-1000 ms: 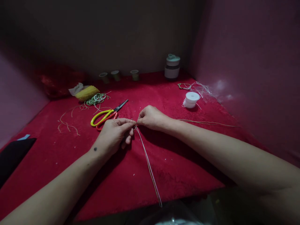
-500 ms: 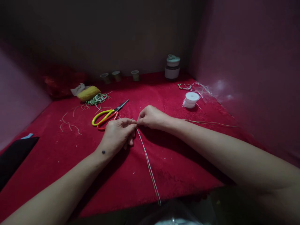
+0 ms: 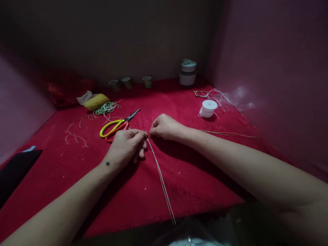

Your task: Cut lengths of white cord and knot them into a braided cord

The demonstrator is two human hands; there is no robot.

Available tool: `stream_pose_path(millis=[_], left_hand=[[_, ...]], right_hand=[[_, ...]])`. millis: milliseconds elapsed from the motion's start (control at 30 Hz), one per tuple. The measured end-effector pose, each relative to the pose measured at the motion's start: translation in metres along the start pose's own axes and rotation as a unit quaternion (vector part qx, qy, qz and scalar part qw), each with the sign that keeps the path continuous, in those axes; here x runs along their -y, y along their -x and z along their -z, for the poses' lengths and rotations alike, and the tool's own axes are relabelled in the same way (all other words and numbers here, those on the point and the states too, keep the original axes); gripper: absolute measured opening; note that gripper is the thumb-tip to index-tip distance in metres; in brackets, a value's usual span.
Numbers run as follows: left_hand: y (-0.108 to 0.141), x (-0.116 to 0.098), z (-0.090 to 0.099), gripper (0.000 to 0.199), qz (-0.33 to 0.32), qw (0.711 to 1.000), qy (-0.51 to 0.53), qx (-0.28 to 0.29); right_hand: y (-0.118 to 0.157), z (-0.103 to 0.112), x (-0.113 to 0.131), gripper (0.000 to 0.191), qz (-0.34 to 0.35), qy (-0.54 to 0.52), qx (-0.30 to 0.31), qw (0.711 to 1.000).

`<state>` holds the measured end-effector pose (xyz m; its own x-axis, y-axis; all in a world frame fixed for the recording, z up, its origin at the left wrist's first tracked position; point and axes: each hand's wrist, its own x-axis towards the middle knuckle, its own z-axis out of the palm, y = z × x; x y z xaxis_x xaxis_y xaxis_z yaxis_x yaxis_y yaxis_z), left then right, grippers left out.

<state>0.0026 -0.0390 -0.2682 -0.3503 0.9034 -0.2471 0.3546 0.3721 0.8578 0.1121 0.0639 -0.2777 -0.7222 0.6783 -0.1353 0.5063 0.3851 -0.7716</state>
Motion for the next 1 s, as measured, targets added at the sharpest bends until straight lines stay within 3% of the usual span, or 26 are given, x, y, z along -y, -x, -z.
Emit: stream_pose_path(millis=[267,1000], left_hand=[[0.002,-0.006,-0.003,0.022,-0.005,1.000,-0.021,-0.008],[-0.003,0.009,-0.006,0.018,-0.059,0.991,-0.115,-0.045]], right_hand=[[-0.003,-0.002,-0.003,0.010,0.004,0.009,-0.003,1.000],[-0.004,-0.004,-0.004,0.011,0.011,0.019,-0.014,1.000]])
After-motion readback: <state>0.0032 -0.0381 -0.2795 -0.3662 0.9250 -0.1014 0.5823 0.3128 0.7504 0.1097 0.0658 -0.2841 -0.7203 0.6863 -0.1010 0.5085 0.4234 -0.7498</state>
